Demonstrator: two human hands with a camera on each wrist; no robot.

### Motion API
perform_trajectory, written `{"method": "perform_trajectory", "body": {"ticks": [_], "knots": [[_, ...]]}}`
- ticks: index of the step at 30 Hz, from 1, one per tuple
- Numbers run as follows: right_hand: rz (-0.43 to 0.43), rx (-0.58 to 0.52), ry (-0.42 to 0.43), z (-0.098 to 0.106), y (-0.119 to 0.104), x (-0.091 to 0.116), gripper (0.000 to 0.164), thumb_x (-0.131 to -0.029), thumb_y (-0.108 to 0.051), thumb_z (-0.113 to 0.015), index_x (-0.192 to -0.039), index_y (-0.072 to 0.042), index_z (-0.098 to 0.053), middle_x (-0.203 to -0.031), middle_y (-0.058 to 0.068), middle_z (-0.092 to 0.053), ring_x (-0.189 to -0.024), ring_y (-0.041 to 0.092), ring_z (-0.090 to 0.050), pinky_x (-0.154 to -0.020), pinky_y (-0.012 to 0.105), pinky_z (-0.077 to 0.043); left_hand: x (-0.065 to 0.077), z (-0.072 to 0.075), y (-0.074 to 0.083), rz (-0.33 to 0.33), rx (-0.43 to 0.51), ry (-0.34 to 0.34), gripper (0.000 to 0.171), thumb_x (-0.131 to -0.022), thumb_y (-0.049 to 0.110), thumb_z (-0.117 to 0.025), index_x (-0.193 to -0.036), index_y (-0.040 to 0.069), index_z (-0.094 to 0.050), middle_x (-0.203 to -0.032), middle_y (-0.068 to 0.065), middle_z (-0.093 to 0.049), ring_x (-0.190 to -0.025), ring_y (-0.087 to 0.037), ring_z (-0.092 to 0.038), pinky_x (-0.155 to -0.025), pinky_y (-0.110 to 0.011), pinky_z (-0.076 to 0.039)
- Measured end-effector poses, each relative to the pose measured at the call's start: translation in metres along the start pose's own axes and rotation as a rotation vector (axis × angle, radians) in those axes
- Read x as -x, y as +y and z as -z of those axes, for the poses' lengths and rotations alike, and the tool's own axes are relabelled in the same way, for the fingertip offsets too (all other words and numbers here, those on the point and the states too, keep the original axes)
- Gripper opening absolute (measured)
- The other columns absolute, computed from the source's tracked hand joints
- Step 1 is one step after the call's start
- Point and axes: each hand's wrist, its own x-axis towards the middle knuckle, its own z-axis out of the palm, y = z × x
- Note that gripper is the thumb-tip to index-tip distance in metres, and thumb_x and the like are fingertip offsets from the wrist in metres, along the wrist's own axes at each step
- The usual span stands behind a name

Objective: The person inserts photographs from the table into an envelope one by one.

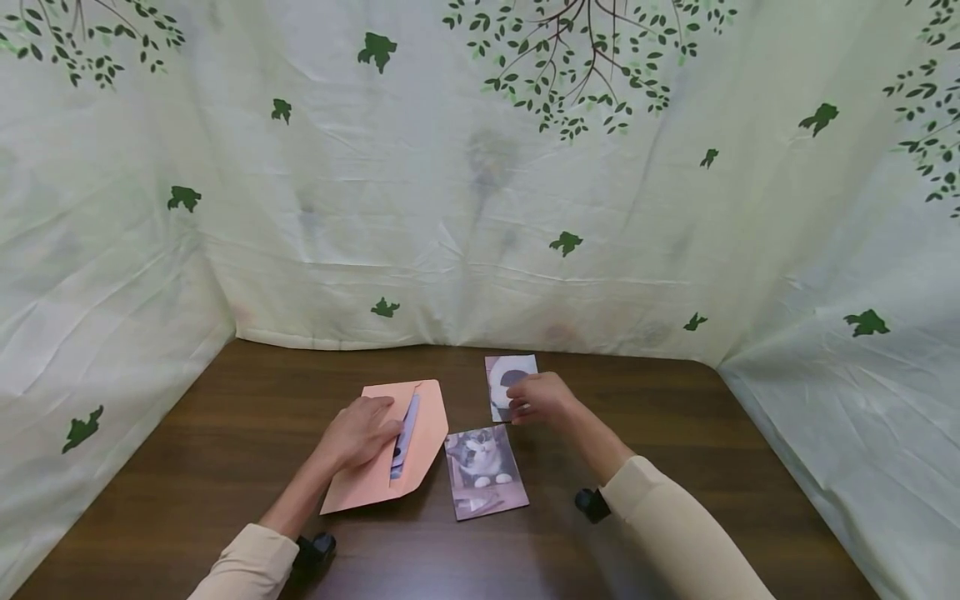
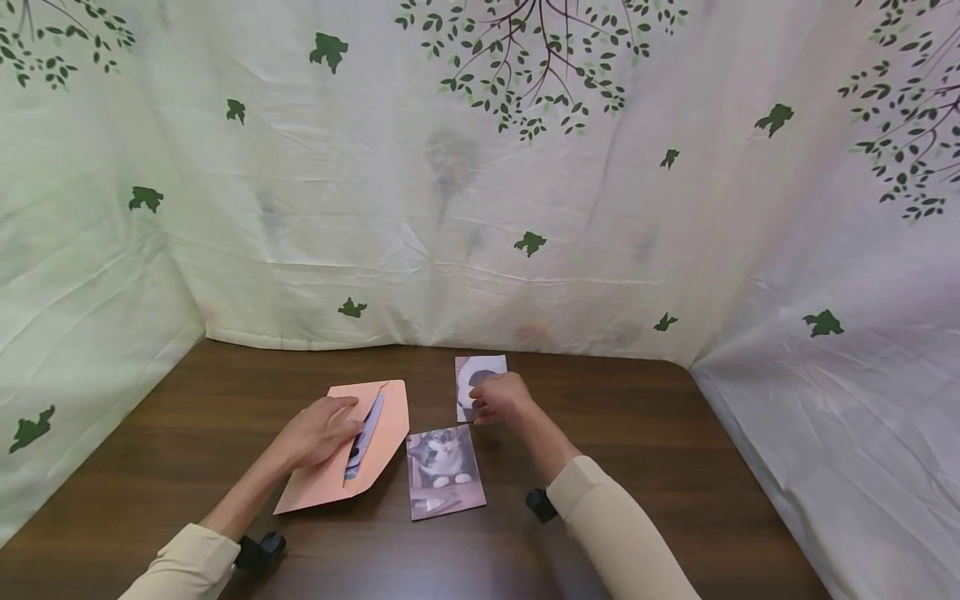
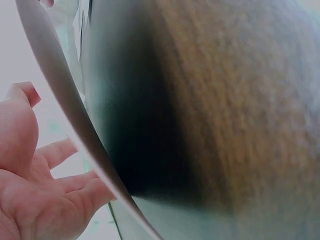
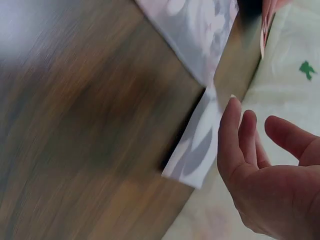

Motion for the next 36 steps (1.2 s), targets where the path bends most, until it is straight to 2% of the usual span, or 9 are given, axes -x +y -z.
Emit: {"method": "perform_trajectory", "body": {"ticks": [2, 7, 9, 14, 16, 21, 27, 36], "knots": [[0.001, -0.001, 0.018, 0.009, 0.001, 0.001, 0.032, -0.094, -0.005, -0.061, -0.119, 0.015, -0.061, -0.101, 0.025, -0.066, -0.07, 0.021, -0.064, -0.077, 0.04, -0.062, 0.001, 0.0, 0.0, 0.0, 0.002, 0.004, 0.056, -0.097, 0.031, -0.056, -0.139, -0.005, -0.055, -0.142, -0.028, -0.055, -0.136, -0.048, -0.046, -0.108, -0.063, -0.038], [0.019, -0.015, 0.043, 0.028, 0.003, 0.004, 0.036, -0.095, -0.005, -0.058, -0.124, 0.017, -0.057, -0.113, 0.03, -0.067, -0.077, 0.02, -0.066, -0.087, 0.044, -0.059, 0.003, -0.001, -0.001, 0.007, 0.009, 0.004, 0.055, -0.098, 0.031, -0.055, -0.14, -0.005, -0.054, -0.142, -0.028, -0.055, -0.136, -0.048, -0.046, -0.109, -0.063, -0.036], [0.033, -0.044, 0.031, 0.037, 0.006, 0.005, 0.037, -0.096, -0.003, -0.054, -0.124, 0.02, -0.055, -0.105, 0.025, -0.069, -0.078, 0.018, -0.066, -0.087, 0.043, -0.059, 0.003, -0.001, -0.001, 0.008, 0.017, 0.006, 0.055, -0.098, 0.031, -0.056, -0.14, -0.005, -0.055, -0.142, -0.028, -0.055, -0.136, -0.048, -0.046, -0.109, -0.063, -0.037], [0.034, -0.078, 0.049, 0.051, 0.014, 0.006, 0.042, -0.098, -0.002, -0.047, -0.131, 0.023, -0.05, -0.121, 0.035, -0.064, -0.091, 0.024, -0.065, -0.092, 0.045, -0.057, 0.002, -0.002, -0.002, 0.004, 0.026, 0.011, 0.055, -0.098, 0.031, -0.057, -0.14, -0.005, -0.055, -0.142, -0.028, -0.054, -0.137, -0.048, -0.045, -0.109, -0.063, -0.037], [0.012, -0.071, 0.092, 0.053, 0.017, 0.006, 0.042, -0.099, -0.004, -0.049, -0.133, 0.022, -0.051, -0.137, 0.037, -0.054, -0.096, 0.027, -0.065, -0.095, 0.046, -0.057, 0.002, -0.002, -0.002, -0.002, 0.019, 0.011, 0.056, -0.098, 0.031, -0.057, -0.14, -0.005, -0.055, -0.142, -0.029, -0.054, -0.136, -0.049, -0.046, -0.109, -0.063, -0.037], [-0.047, -0.097, 0.146, 0.056, 0.022, 0.004, 0.043, -0.099, -0.007, -0.052, -0.134, 0.017, -0.052, -0.138, 0.034, -0.055, -0.101, 0.031, -0.065, -0.095, 0.045, -0.057, 0.001, -0.002, -0.001, 0.003, 0.018, 0.003, 0.056, -0.098, 0.032, -0.057, -0.14, -0.005, -0.054, -0.142, -0.028, -0.054, -0.137, -0.048, -0.045, -0.109, -0.063, -0.037], [-0.087, -0.156, 0.118, 0.056, 0.027, 0.002, 0.046, -0.101, -0.008, -0.045, -0.14, 0.017, -0.046, -0.142, 0.035, -0.048, -0.119, 0.039, -0.057, -0.102, 0.049, -0.052, 0.0, -0.004, -0.001, 0.01, 0.019, -0.006, 0.056, -0.098, 0.031, -0.057, -0.141, -0.005, -0.054, -0.144, -0.027, -0.053, -0.138, -0.048, -0.044, -0.11, -0.062, -0.036], [-0.112, -0.222, 0.125, 0.053, 0.03, -0.007, 0.046, -0.1, -0.006, -0.044, -0.14, 0.017, -0.045, -0.138, 0.032, -0.048, -0.108, 0.034, -0.057, -0.103, 0.05, -0.051, 0.001, -0.003, -0.001, 0.013, 0.018, -0.014, 0.057, -0.099, 0.031, -0.057, -0.142, -0.005, -0.052, -0.144, -0.028, -0.053, -0.137, -0.049, -0.044, -0.11, -0.063, -0.036]]}}
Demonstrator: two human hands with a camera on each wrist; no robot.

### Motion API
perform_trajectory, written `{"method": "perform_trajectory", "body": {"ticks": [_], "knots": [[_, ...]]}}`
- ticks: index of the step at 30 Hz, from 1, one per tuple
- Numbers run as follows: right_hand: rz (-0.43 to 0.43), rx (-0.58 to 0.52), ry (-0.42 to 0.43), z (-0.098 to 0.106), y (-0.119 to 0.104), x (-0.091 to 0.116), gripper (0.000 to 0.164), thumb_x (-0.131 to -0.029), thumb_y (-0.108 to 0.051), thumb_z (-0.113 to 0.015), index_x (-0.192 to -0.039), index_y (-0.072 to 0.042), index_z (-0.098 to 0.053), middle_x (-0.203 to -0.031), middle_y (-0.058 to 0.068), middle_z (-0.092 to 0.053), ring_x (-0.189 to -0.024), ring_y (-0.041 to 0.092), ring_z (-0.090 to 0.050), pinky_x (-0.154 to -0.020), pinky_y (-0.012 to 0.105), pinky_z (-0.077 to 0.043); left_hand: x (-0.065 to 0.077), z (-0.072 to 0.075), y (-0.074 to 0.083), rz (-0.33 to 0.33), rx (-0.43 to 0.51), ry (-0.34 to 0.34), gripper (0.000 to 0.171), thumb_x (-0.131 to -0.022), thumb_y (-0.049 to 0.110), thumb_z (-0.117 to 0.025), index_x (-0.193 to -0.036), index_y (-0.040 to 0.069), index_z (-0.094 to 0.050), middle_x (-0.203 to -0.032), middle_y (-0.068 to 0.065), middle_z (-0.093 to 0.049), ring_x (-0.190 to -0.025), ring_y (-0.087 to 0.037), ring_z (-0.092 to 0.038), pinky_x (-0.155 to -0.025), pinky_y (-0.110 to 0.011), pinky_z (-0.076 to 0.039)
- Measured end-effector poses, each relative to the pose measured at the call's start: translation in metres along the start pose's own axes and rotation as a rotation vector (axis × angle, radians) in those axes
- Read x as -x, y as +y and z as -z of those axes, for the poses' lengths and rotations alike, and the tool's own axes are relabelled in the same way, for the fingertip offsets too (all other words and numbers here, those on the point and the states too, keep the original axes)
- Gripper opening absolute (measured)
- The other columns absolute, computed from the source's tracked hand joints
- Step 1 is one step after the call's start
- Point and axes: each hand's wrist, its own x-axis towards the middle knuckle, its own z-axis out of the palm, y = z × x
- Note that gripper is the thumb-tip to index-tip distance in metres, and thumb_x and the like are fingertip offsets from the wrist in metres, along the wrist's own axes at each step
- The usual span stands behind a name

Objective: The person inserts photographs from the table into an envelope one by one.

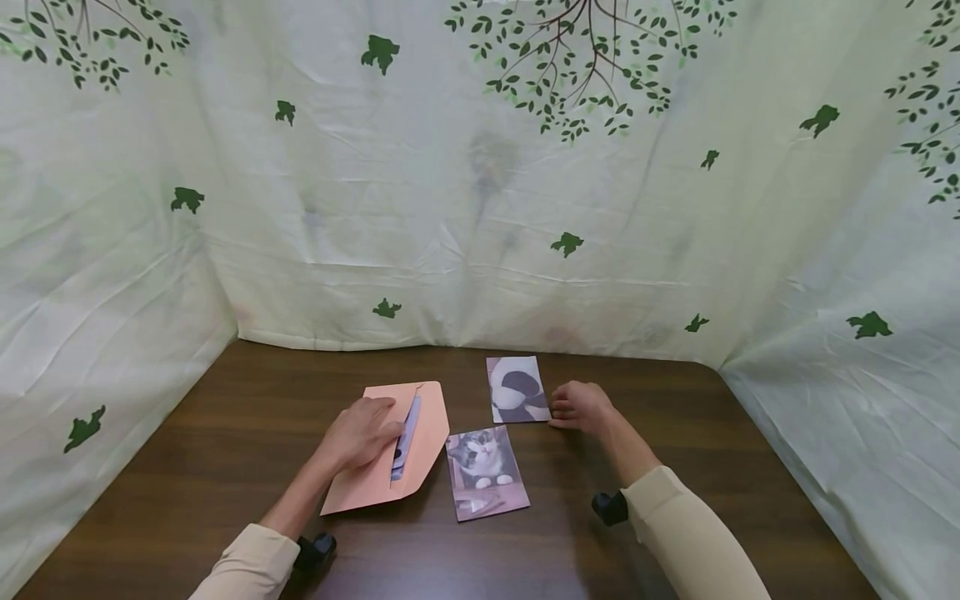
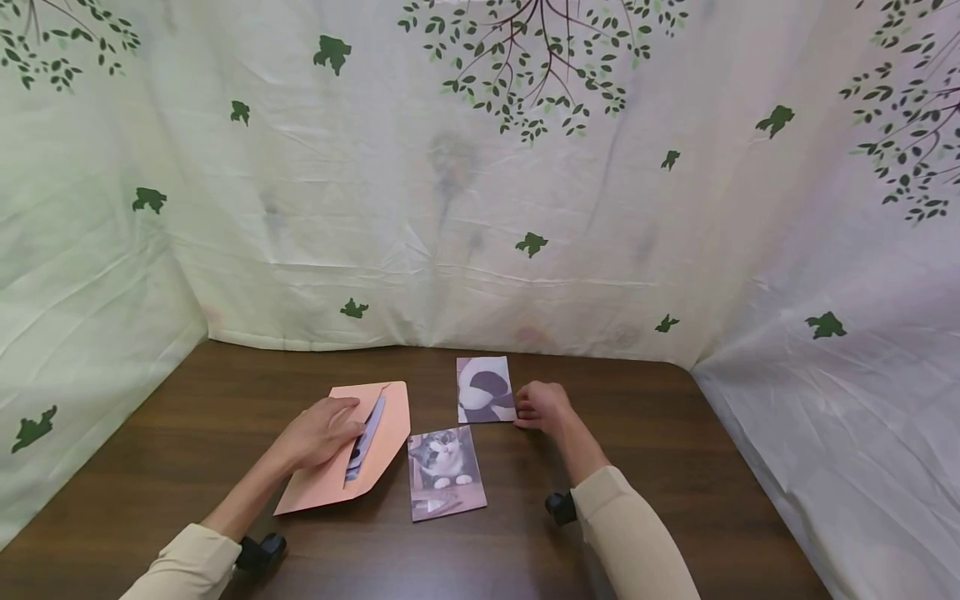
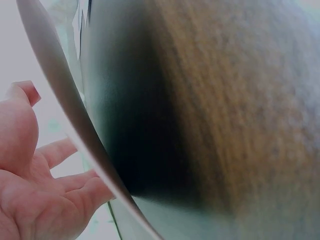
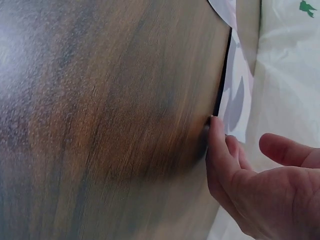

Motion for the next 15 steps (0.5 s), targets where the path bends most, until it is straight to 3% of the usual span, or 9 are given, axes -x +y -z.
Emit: {"method": "perform_trajectory", "body": {"ticks": [9, 15], "knots": [[-0.026, 0.023, 0.021, 0.0012, -0.0005, -0.0032, 0.038, -0.098, -0.005, -0.048, -0.129, 0.016, -0.052, -0.115, 0.023, -0.057, -0.089, 0.027, -0.065, -0.09, 0.042, -0.059, -0.0014, 0.001, 0.0021, 0.0, -0.016, -0.005, 0.056, -0.099, 0.032, -0.056, -0.141, -0.005, -0.053, -0.144, -0.027, -0.053, -0.138, -0.048, -0.044, -0.11, -0.062, -0.036], [-0.027, 0.059, 0.027, 0.002, -0.0036, -0.0026, 0.038, -0.098, -0.008, -0.049, -0.129, 0.014, -0.054, -0.12, 0.025, -0.06, -0.085, 0.025, -0.066, -0.089, 0.039, -0.059, -0.0004, 0.0006, 0.0027, 0.014, -0.011, -0.013, 0.056, -0.098, 0.031, -0.056, -0.142, -0.004, -0.053, -0.145, -0.026, -0.053, -0.138, -0.047, -0.044, -0.111, -0.063, -0.035]]}}
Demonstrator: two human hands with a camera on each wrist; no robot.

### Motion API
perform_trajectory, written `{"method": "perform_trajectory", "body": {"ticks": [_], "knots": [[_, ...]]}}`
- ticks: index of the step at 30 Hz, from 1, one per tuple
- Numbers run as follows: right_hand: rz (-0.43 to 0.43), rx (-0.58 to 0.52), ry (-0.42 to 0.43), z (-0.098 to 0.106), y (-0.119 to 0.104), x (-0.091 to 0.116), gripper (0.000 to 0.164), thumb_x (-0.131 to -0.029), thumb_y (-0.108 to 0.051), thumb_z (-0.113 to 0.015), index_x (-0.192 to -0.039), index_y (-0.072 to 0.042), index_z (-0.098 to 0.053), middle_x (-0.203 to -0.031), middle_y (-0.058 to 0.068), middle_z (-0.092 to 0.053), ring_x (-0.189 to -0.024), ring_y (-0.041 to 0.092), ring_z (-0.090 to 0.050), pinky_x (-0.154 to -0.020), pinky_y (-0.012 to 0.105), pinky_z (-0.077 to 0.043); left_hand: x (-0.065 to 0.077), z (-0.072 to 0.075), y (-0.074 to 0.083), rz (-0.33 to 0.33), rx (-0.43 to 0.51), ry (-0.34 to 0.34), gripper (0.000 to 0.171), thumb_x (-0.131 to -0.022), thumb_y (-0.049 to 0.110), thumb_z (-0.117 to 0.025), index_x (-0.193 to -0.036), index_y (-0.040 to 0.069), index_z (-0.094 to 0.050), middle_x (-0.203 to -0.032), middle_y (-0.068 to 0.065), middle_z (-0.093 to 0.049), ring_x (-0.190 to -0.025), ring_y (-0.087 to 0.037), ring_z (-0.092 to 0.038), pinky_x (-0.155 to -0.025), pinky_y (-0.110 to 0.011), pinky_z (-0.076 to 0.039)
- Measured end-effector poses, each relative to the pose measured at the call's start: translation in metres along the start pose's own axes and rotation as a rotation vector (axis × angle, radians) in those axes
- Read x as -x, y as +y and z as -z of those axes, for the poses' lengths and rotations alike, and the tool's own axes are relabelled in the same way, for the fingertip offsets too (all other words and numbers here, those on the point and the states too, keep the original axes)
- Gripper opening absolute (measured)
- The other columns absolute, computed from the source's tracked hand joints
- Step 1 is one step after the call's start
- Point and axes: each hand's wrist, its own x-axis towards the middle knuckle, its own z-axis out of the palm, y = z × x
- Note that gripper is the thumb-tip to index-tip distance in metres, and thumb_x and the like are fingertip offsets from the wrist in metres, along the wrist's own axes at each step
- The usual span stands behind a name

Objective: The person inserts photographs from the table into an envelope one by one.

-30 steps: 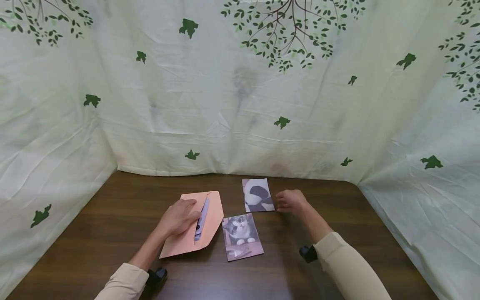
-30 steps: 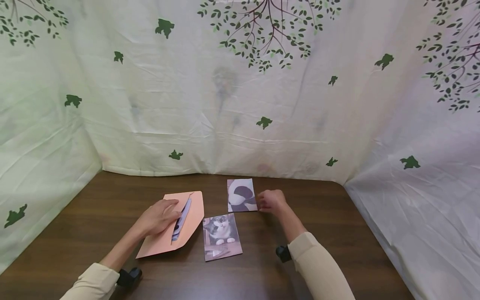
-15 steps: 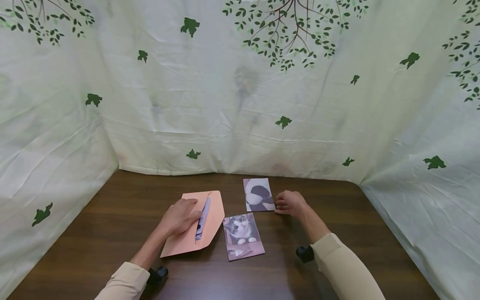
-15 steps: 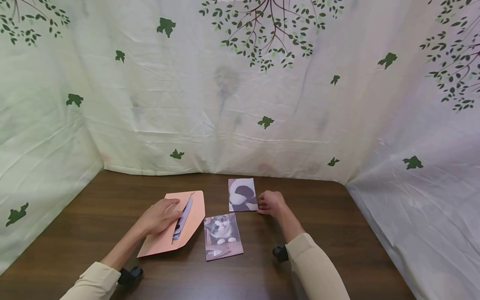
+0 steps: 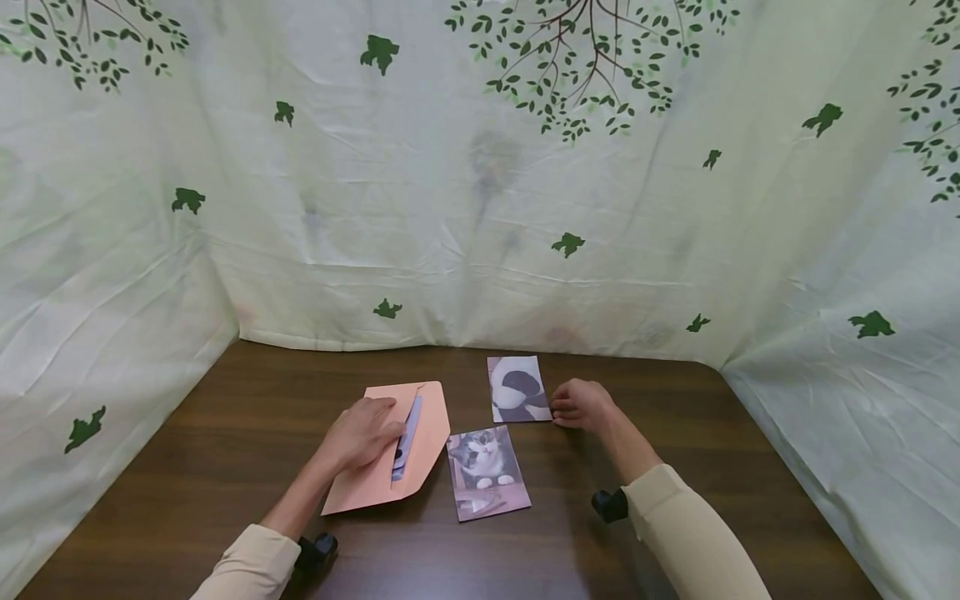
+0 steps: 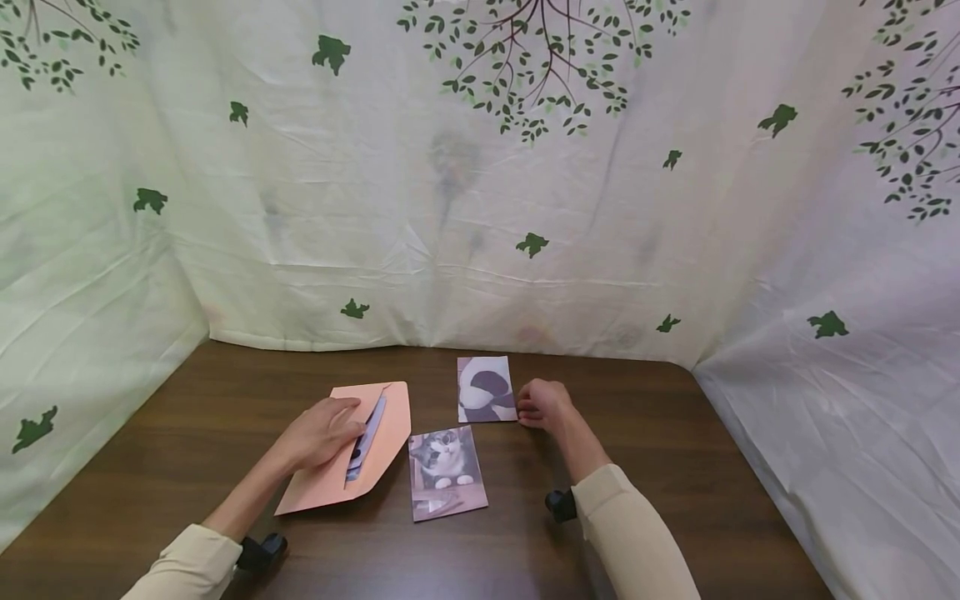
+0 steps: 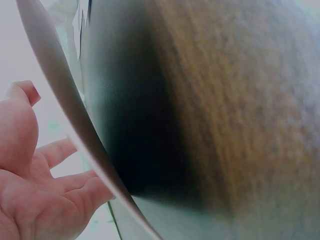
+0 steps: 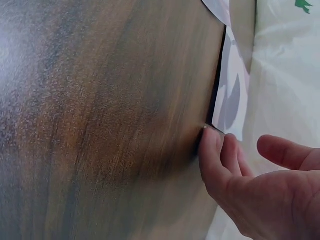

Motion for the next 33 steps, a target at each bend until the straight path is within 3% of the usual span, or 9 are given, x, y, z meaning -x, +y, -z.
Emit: {"method": "perform_trajectory", "body": {"ticks": [8, 16, 23, 27, 33], "knots": [[-0.011, -0.059, 0.004, -0.005, 0.002, -0.001, 0.038, -0.096, -0.005, -0.051, -0.129, 0.013, -0.052, -0.122, 0.023, -0.056, -0.094, 0.027, -0.063, -0.096, 0.043, -0.057, 0.002, 0.0, 0.0, -0.001, 0.01, 0.008, 0.056, -0.098, 0.03, -0.057, -0.141, -0.005, -0.053, -0.144, -0.027, -0.054, -0.138, -0.047, -0.044, -0.11, -0.063, -0.036], [-0.012, -0.13, -0.029, -0.008, 0.001, -0.003, 0.028, -0.093, -0.002, -0.052, -0.117, 0.014, -0.055, -0.108, 0.021, -0.056, -0.091, 0.027, -0.06, -0.089, 0.041, -0.06, 0.002, 0.0, 0.0, 0.0, 0.008, 0.012, 0.056, -0.098, 0.031, -0.057, -0.142, -0.004, -0.053, -0.144, -0.027, -0.053, -0.137, -0.048, -0.045, -0.11, -0.063, -0.036], [-0.026, -0.171, -0.033, -0.012, 0.003, -0.008, 0.043, -0.096, -0.002, -0.049, -0.134, 0.018, -0.046, -0.123, 0.027, -0.053, -0.098, 0.032, -0.061, -0.098, 0.045, -0.055, 0.003, 0.001, 0.001, 0.004, 0.016, 0.012, 0.056, -0.098, 0.03, -0.056, -0.141, -0.004, -0.053, -0.144, -0.027, -0.053, -0.137, -0.047, -0.045, -0.109, -0.063, -0.036], [-0.051, -0.186, -0.052, -0.013, 0.002, -0.01, 0.045, -0.098, -0.005, -0.049, -0.138, 0.015, -0.044, -0.122, 0.028, -0.053, -0.096, 0.032, -0.062, -0.1, 0.045, -0.053, 0.003, 0.001, 0.001, 0.008, 0.018, 0.01, 0.056, -0.098, 0.031, -0.057, -0.142, -0.004, -0.053, -0.145, -0.027, -0.053, -0.138, -0.048, -0.044, -0.109, -0.064, -0.036], [-0.088, -0.226, -0.148, -0.012, 0.0, -0.014, 0.05, -0.103, -0.01, -0.045, -0.146, 0.012, -0.033, -0.125, 0.027, -0.049, -0.093, 0.027, -0.063, -0.096, 0.036, -0.056, 0.002, 0.0, 0.001, 0.012, 0.02, 0.004, 0.056, -0.098, 0.031, -0.057, -0.142, -0.004, -0.052, -0.145, -0.028, -0.052, -0.138, -0.049, -0.044, -0.11, -0.064, -0.035]]}}
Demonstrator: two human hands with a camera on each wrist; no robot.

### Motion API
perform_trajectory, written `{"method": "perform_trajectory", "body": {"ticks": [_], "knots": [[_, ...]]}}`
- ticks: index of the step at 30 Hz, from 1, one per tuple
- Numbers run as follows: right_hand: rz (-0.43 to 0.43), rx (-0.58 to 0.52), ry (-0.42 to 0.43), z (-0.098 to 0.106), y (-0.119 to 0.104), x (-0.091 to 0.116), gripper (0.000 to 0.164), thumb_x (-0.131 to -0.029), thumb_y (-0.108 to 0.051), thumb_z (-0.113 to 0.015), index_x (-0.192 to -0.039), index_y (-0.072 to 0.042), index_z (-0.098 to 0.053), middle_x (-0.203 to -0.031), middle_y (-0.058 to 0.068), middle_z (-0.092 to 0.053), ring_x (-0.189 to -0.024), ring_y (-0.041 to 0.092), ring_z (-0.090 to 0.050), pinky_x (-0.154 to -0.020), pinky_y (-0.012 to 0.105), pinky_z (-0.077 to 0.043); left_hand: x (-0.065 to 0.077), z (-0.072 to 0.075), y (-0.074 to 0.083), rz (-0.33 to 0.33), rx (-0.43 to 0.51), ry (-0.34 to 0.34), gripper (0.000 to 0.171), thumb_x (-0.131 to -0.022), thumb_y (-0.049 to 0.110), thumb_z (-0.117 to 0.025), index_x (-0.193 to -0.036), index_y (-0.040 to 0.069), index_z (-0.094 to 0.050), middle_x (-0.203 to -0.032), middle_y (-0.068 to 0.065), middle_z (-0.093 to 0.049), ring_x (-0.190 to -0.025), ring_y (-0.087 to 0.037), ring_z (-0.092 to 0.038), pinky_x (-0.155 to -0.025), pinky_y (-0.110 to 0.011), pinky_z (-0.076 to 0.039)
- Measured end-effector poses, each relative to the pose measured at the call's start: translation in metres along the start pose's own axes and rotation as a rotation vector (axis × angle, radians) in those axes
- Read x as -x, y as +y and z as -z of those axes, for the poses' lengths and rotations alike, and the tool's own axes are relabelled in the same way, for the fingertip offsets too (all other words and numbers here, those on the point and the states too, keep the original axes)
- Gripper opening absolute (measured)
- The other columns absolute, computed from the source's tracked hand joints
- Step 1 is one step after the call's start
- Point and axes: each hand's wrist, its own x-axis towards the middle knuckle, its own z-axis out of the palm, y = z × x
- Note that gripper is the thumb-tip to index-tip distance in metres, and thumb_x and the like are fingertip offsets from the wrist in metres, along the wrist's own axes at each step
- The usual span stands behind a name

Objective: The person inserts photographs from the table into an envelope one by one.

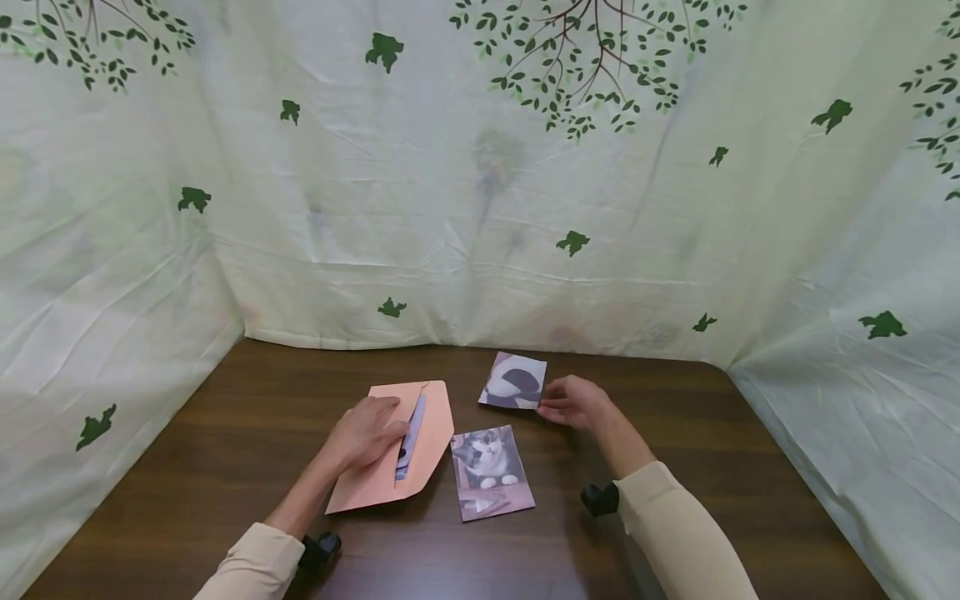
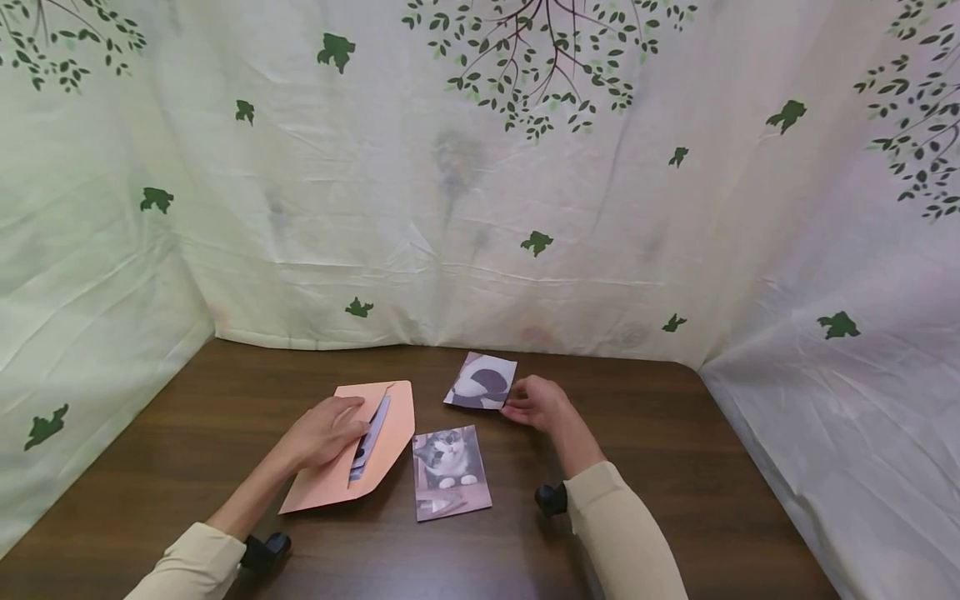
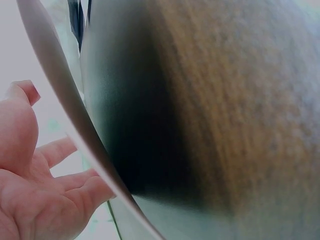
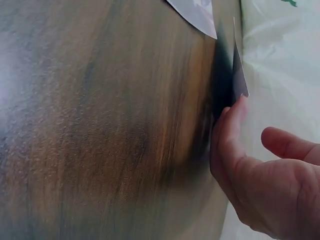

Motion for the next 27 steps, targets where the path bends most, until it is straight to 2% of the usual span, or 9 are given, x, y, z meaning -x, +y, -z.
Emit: {"method": "perform_trajectory", "body": {"ticks": [5, 9, 14, 19, 23, 27], "knots": [[-0.018, -0.023, -0.053, -0.001, -0.001, -0.004, 0.051, -0.104, -0.011, -0.042, -0.147, 0.011, -0.028, -0.126, 0.026, -0.048, -0.093, 0.025, -0.061, -0.092, 0.033, -0.057, -0.001, 0.001, -0.001, -0.003, 0.004, 0.003, 0.056, -0.098, 0.031, -0.057, -0.142, -0.005, -0.053, -0.145, -0.028, -0.052, -0.138, -0.048, -0.044, -0.11, -0.064, -0.035], [-0.02, -0.033, -0.056, -0.003, 0.0, -0.007, 0.044, -0.104, -0.011, -0.042, -0.142, 0.009, -0.032, -0.134, 0.028, -0.048, -0.096, 0.027, -0.061, -0.102, 0.038, -0.052, -0.002, 0.001, -0.001, -0.016, -0.007, 0.005, 0.056, -0.099, 0.031, -0.056, -0.141, -0.006, -0.053, -0.145, -0.028, -0.053, -0.138, -0.048, -0.044, -0.111, -0.063, -0.034], [-0.005, -0.028, -0.048, -0.003, 0.002, -0.01, 0.03, -0.103, -0.009, -0.042, -0.129, 0.005, -0.04, -0.139, 0.028, -0.047, -0.101, 0.031, -0.06, -0.113, 0.046, -0.044, -0.002, 0.001, 0.0, -0.014, -0.008, 0.002, 0.056, -0.099, 0.031, -0.055, -0.142, -0.006, -0.052, -0.146, -0.027, -0.052, -0.139, -0.048, -0.043, -0.112, -0.063, -0.034], [0.025, 0.011, -0.07, -0.002, 0.002, -0.014, 0.038, -0.103, -0.009, -0.042, -0.134, 0.012, -0.043, -0.138, 0.027, -0.048, -0.111, 0.036, -0.058, -0.109, 0.048, -0.047, -0.002, 0.001, 0.001, -0.015, -0.009, 0.002, 0.056, -0.099, 0.031, -0.055, -0.142, -0.006, -0.053, -0.146, -0.027, -0.052, -0.14, -0.047, -0.042, -0.112, -0.063, -0.034], [0.03, 0.035, -0.079, -0.003, 0.002, -0.017, 0.044, -0.104, -0.012, -0.042, -0.141, 0.011, -0.042, -0.143, 0.028, -0.046, -0.121, 0.039, -0.055, -0.104, 0.05, -0.05, -0.002, 0.002, 0.002, -0.02, -0.007, 0.005, 0.056, -0.099, 0.031, -0.056, -0.141, -0.005, -0.053, -0.145, -0.027, -0.053, -0.139, -0.047, -0.043, -0.112, -0.062, -0.034], [0.022, 0.029, -0.044, -0.006, 0.004, -0.022, 0.042, -0.103, -0.014, -0.045, -0.138, 0.009, -0.045, -0.137, 0.026, -0.05, -0.113, 0.037, -0.06, -0.099, 0.051, -0.053, -0.001, 0.002, 0.002, -0.023, -0.018, -0.001, 0.055, -0.099, 0.03, -0.057, -0.141, -0.006, -0.053, -0.144, -0.027, -0.053, -0.139, -0.047, -0.044, -0.112, -0.062, -0.035]]}}
